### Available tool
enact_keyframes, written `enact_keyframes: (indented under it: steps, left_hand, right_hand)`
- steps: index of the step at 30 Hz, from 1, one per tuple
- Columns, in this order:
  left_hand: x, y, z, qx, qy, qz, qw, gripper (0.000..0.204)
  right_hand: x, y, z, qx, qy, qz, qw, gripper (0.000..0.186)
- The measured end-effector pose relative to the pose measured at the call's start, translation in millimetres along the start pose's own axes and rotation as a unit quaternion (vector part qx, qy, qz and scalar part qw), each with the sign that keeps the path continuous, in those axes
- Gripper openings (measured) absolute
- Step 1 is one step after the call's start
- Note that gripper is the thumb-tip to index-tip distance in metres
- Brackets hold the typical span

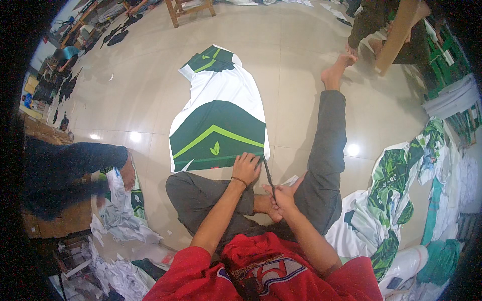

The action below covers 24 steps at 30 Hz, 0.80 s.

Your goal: The person sits on the floor and uses scissors to cut a large piece of printed green and white fabric. They repeatedly trim the edges, unfold the fabric to check alignment, and continue cutting along the printed design.

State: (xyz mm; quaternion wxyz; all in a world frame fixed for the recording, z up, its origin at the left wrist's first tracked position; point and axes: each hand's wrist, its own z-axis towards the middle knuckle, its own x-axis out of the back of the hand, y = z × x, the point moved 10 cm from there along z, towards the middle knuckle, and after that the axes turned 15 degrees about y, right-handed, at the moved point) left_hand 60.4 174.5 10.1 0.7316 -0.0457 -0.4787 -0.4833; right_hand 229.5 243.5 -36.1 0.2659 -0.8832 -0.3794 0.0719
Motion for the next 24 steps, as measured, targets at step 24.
enact_keyframes:
  steps: [24]
  left_hand:
    - [-1,-1,-1,-0.009,0.019,-0.006,1.0,0.019]
  right_hand:
    - [-3,15,8,0.035,0.017,-0.026,0.999,0.038]
